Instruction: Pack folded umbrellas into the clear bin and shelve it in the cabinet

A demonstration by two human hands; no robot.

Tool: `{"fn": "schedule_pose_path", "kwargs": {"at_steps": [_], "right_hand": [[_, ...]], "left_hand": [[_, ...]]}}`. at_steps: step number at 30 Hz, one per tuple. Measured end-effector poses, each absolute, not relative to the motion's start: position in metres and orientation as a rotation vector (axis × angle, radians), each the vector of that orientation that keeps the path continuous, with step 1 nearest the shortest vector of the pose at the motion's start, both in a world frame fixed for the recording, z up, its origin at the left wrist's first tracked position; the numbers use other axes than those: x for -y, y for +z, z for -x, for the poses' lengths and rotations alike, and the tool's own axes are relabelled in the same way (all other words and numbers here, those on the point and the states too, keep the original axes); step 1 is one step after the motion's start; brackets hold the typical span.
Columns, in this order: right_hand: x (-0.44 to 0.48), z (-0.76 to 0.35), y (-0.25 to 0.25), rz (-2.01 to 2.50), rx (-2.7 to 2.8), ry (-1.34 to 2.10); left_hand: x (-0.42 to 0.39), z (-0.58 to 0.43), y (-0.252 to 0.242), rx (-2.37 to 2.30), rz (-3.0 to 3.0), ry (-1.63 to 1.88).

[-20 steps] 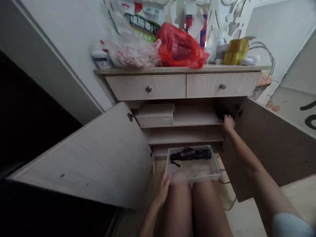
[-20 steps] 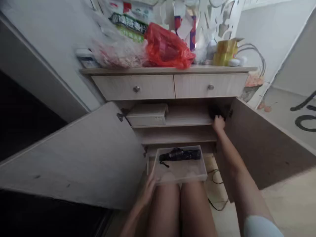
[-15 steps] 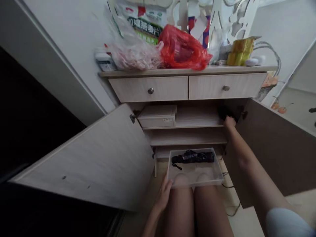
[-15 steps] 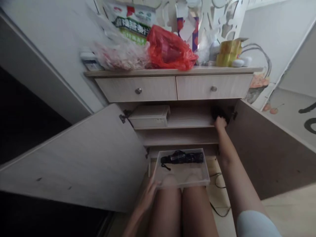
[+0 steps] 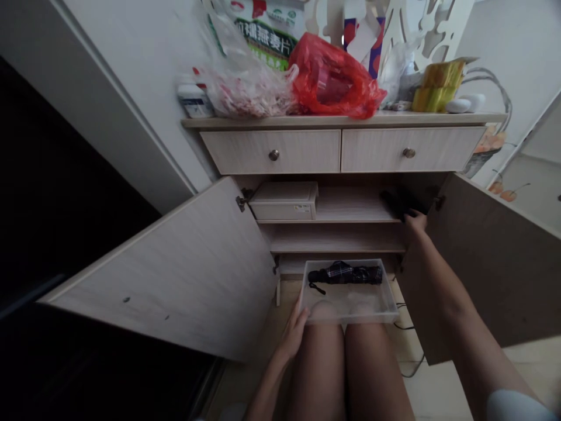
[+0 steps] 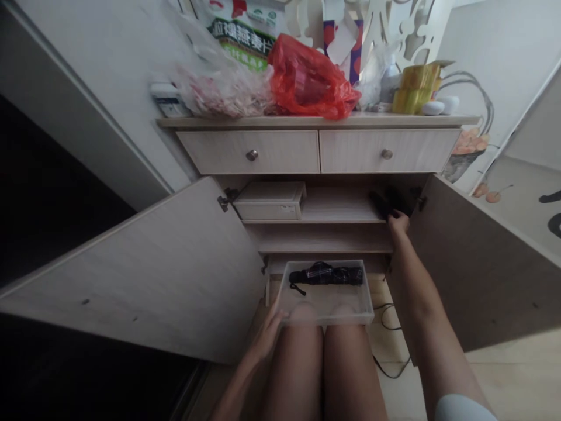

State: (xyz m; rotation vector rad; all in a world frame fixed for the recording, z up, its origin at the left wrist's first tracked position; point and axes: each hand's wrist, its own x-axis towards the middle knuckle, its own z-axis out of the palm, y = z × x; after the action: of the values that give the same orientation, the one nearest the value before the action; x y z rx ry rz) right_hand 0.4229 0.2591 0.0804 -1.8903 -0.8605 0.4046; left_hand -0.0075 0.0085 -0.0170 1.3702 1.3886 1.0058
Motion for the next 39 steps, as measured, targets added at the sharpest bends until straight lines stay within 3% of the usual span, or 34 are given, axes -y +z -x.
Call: {"fn": "schedule_pose_path", "kwargs": {"at_steps": [10, 18, 22, 29, 39], "right_hand": [[-0.131, -0.424, 0.081, 1.338, 1.035, 1.123], [-0.066, -0.374, 0.070, 1.281, 1.588, 1.297], [-0.065, -0.351, 0.056, 1.243, 1.857, 1.174], [-0.066, -0.328, 0.050, 1.414, 2.286, 0.551], [-0.072, -0.306, 0.055, 1.678, 2.595, 0.198]], "left_hand": [[-0.010, 0.004, -0.019, -1.350, -1.397, 1.038], [-0.009, 0.005, -0.022, -1.369, -1.438, 1.026], [-0.008, 0.004, -0.020, -1.324, -1.454, 1.054], [-0.005, 0.005, -0.016, -1.319, -1.401, 1.080], [-0.001, 0.005, -0.011, -1.349, -1.403, 1.063]]}}
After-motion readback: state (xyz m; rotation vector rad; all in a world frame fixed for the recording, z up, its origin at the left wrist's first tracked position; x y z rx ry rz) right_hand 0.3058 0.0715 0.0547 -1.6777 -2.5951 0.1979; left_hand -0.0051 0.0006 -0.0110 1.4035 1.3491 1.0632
